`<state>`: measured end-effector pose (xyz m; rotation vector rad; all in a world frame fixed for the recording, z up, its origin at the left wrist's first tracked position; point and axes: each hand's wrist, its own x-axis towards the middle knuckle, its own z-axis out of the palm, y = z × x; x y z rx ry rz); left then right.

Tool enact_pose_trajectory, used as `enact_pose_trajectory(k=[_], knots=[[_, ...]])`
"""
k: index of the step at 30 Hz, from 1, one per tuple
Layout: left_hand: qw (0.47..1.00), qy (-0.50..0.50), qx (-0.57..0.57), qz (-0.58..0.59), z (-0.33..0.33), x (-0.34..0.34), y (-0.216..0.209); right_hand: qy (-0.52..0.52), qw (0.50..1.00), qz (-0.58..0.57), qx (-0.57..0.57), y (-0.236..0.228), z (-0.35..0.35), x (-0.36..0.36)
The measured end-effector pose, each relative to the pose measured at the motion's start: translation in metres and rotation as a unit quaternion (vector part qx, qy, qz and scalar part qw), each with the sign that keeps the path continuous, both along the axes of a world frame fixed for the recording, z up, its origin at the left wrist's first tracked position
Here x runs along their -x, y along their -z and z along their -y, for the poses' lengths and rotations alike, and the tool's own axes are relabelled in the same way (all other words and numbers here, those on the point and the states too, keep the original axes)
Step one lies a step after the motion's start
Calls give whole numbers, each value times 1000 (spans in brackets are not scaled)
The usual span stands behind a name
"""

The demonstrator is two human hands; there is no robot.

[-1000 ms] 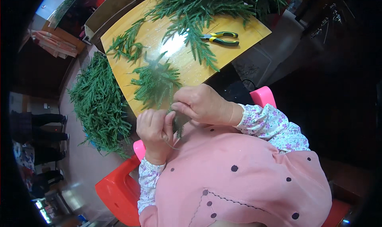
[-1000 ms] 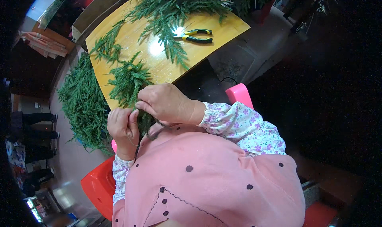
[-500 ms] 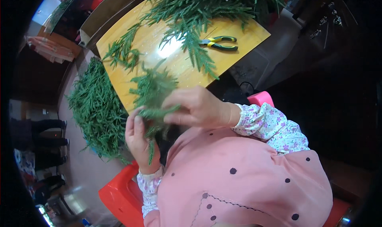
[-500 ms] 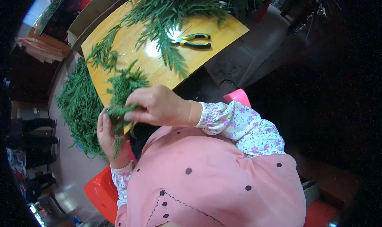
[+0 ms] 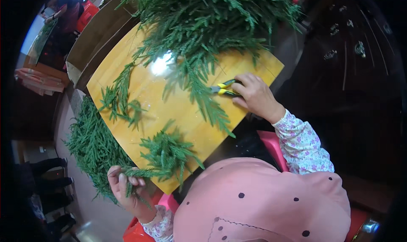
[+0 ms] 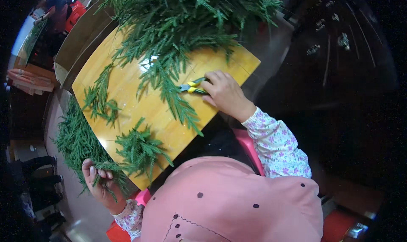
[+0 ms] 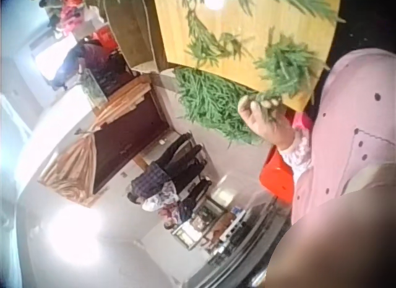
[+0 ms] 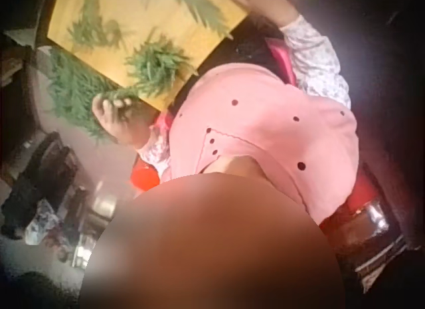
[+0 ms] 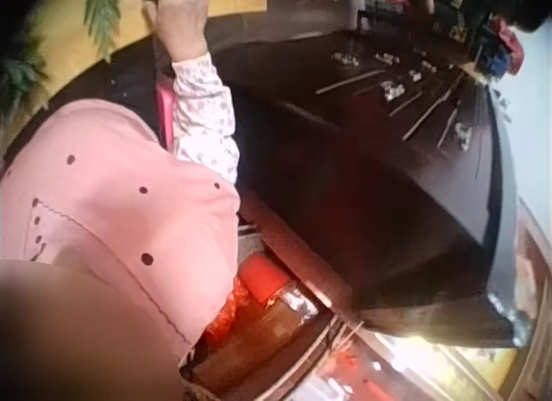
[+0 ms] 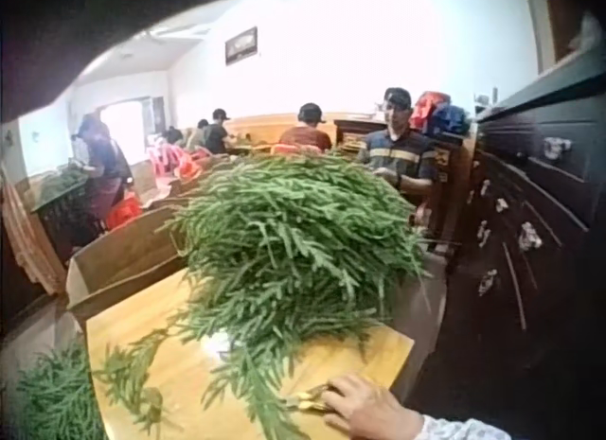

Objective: Assembling and trimming evergreen branches into decorative bundles using pliers for cutting and manipulation.

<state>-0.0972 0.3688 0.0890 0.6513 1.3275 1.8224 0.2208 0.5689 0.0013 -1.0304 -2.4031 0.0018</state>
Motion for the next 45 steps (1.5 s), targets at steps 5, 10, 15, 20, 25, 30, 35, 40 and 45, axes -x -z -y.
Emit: enact_pose_trajectory(k=[5, 10, 15, 20, 25, 30, 35, 40, 45], knots=[[997, 37, 38, 62, -119, 61, 14, -18, 998, 39, 38, 22, -81, 80], [995, -5, 44, 95, -193, 133, 46, -5, 987, 127, 94, 43, -131, 136], [995, -60, 52, 65, -221, 215, 97, 57, 983, 98, 146, 66, -145, 159], [985, -59, 106, -121, -235, 273, 114, 101, 911, -80, 391, 88, -150, 150], [847, -35, 168, -504, -275, 293, 102, 11, 737, -448, 507, 72, -136, 188], [775, 83, 234, -581, -327, 313, 95, 10, 659, -518, 546, 45, -118, 194], [554, 111, 333, -755, -385, 296, 92, 2, 652, -523, 549, 28, -93, 175], [520, 161, 361, -757, -411, 278, 104, 7, 608, -540, 582, 25, -77, 163], [552, 168, 277, -769, -404, 249, 61, 25, 587, -560, 584, 31, -78, 153]])
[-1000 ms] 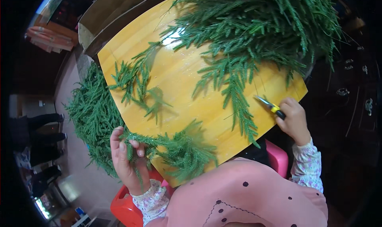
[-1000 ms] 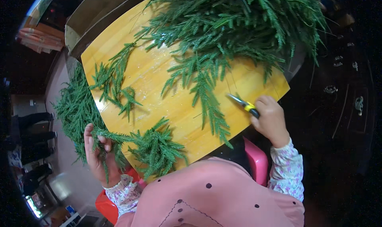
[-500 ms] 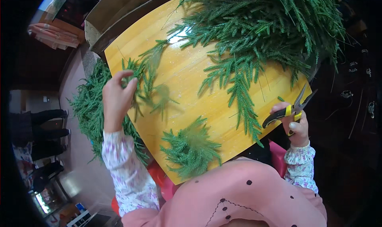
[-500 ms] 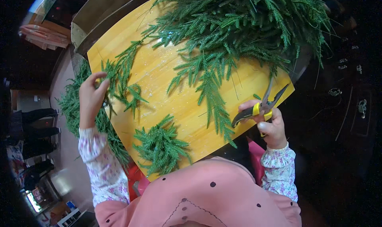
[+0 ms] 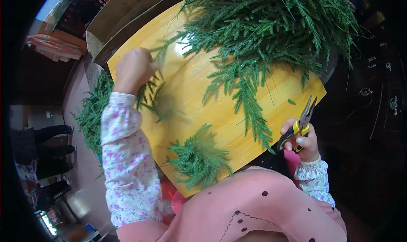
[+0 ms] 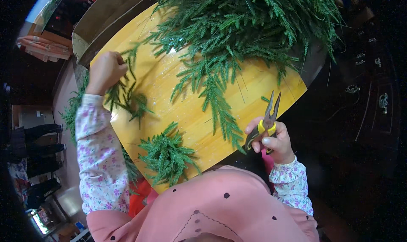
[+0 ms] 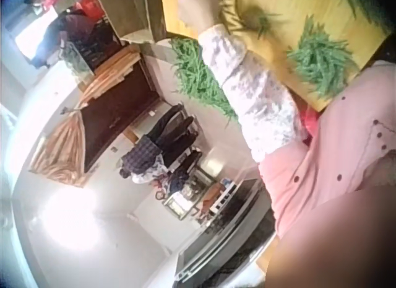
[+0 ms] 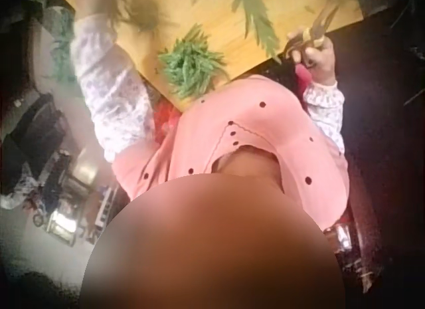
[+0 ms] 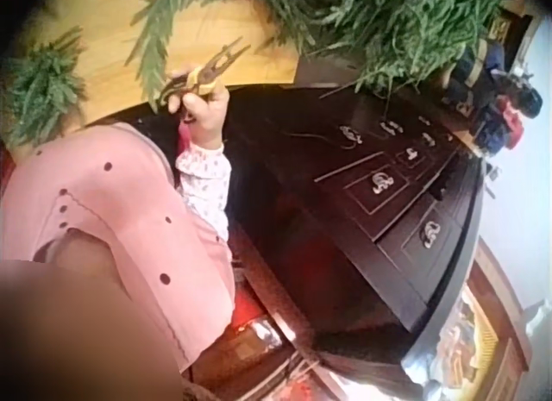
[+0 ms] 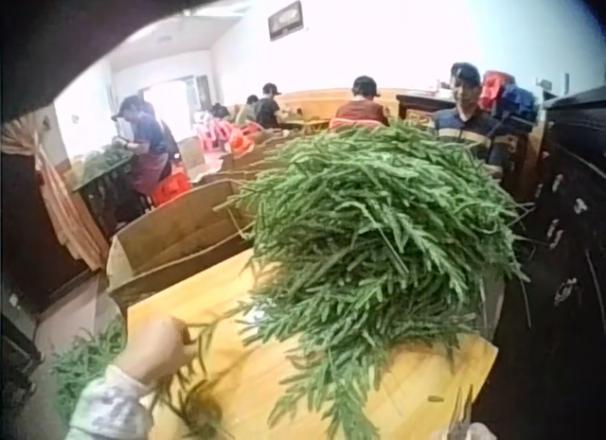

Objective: Assembling and trimming evergreen branches into decorative bundles using pliers for cutting and manipulation.

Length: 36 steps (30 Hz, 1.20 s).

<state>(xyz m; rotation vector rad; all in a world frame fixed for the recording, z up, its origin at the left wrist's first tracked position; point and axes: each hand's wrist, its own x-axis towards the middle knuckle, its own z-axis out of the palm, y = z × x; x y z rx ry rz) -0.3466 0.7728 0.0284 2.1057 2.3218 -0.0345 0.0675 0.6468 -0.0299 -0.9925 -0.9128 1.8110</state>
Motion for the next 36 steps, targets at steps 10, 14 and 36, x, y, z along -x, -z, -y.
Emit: enact_pose_trajectory(k=[10, 14, 36], knots=[[912, 36, 28, 408, 46, -102, -78, -22, 998, -56, -1, -7, 14, -22], [849, 6, 123, 513, 56, -152, -13, -22, 996, -89, -11, -8, 29, -43], [789, -54, -264, 552, 202, -227, -23, -16, 802, 358, -477, -49, 9, -24]])
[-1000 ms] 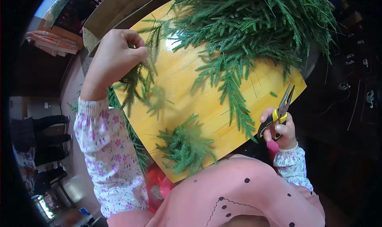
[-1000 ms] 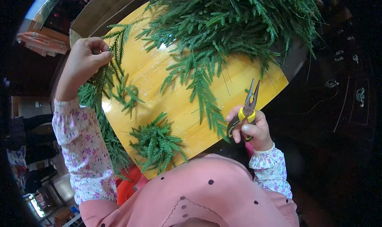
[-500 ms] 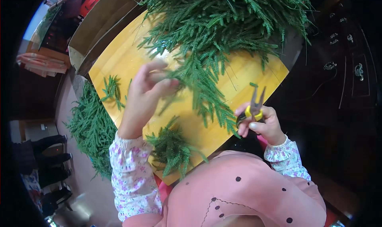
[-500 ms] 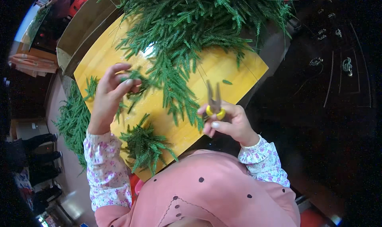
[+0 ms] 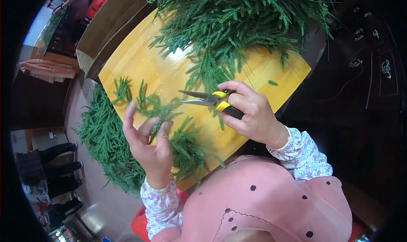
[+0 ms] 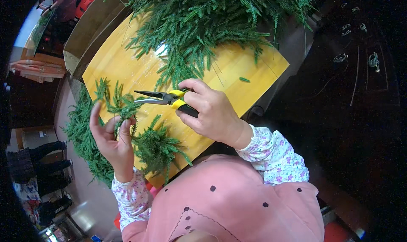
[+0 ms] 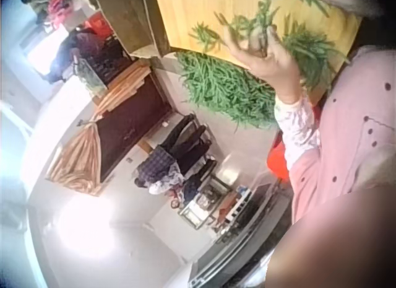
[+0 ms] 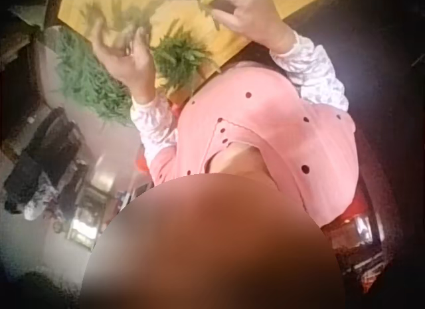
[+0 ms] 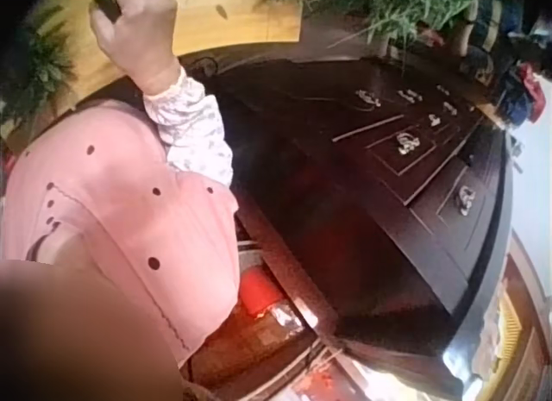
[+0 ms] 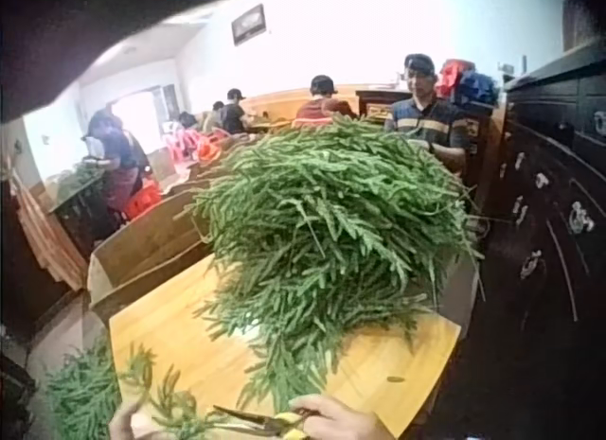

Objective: Assembling and trimming evergreen branches into decorative bundles using pliers for cutting and manipulation.

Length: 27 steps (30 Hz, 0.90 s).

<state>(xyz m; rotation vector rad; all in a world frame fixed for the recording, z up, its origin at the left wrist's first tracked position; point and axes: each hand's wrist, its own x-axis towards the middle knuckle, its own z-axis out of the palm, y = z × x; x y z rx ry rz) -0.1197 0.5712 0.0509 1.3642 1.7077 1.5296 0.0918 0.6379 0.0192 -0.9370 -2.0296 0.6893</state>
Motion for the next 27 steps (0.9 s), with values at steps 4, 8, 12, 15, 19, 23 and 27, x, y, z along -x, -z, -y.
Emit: enact_pose_trajectory(k=[4, 8, 12, 15, 19, 23, 27], knots=[[998, -20, -27, -43, 13, 7, 25, -18, 999, -32, -4, 16, 10, 5], [890, 43, -123, -437, 17, 10, 23, -115, 799, -222, 547, 8, 16, 6], [826, 51, -147, -542, 20, 2, 28, -124, 758, -234, 596, -4, 15, 7], [822, 59, -153, -545, 20, -7, 37, -146, 860, -178, 455, 17, 18, 9], [830, 100, -114, -537, 23, -16, 45, -144, 934, -152, 289, 31, 21, 12], [898, 109, -143, -401, 22, -23, 50, -152, 952, -183, 194, 40, 17, 7], [926, 33, -198, -320, 32, 4, 33, -217, 948, -148, 179, 32, 8, -1]])
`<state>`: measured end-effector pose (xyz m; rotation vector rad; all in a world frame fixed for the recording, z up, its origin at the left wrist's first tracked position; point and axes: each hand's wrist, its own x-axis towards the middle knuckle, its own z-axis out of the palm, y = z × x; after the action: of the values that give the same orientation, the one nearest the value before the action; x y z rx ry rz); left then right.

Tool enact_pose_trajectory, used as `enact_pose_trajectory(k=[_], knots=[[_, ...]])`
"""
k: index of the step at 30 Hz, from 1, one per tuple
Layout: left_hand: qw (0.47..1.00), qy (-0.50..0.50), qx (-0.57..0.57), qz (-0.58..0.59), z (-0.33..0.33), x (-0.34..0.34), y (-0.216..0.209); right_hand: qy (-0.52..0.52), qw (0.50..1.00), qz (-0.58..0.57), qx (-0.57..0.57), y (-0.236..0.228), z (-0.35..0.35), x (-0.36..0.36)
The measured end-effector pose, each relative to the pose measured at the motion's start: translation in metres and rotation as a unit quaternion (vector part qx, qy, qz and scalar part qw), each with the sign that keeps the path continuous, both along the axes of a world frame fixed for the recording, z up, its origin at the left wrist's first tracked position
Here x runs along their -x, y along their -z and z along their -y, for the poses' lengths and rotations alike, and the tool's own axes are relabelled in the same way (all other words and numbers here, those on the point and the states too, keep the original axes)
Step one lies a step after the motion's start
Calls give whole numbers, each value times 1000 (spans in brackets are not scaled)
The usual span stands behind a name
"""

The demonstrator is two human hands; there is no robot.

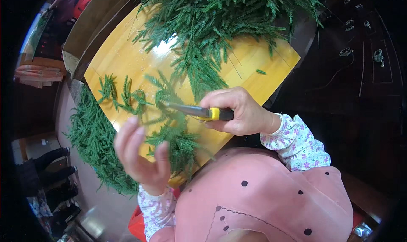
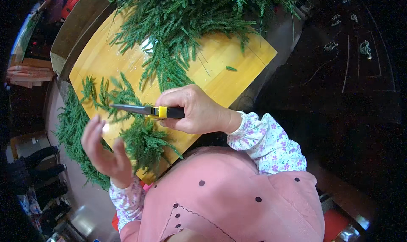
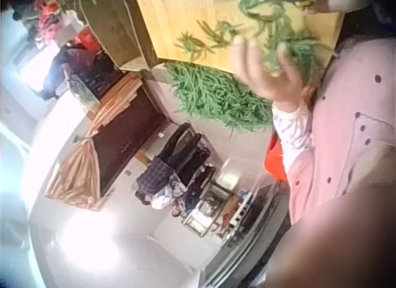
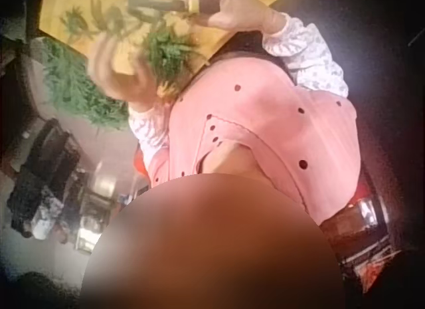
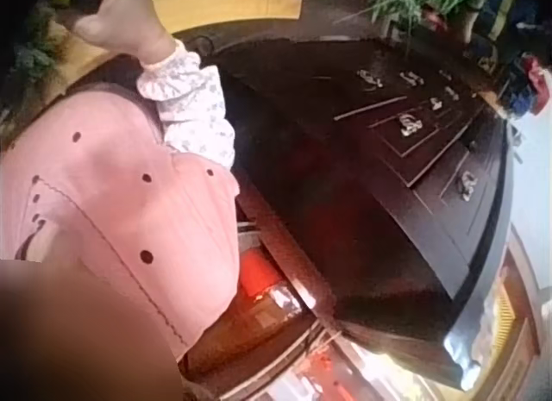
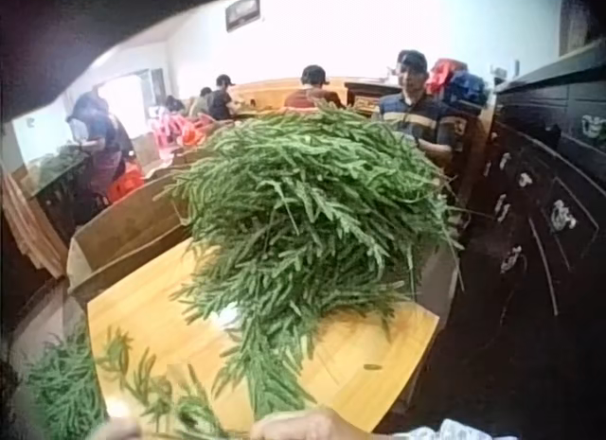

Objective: Assembling and trimming evergreen branches into decorative bundles using pliers for cutting and manipulation.

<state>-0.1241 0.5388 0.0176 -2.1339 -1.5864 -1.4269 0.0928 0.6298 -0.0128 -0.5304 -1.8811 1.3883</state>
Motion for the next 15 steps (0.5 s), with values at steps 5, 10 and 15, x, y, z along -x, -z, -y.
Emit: enact_pose_trajectory(k=[5, 10, 15], knots=[[987, 2, 127, 94, -22, 12, -8, -40, 999, 18, 4, 3, 9, -4], [817, 148, 504, 239, -17, 22, 22, -46, 999, 17, 12, 18, 5, -7], [684, 174, 558, 437, -10, 8, 27, 2, 999, 42, 2, 36, -8, -3]])
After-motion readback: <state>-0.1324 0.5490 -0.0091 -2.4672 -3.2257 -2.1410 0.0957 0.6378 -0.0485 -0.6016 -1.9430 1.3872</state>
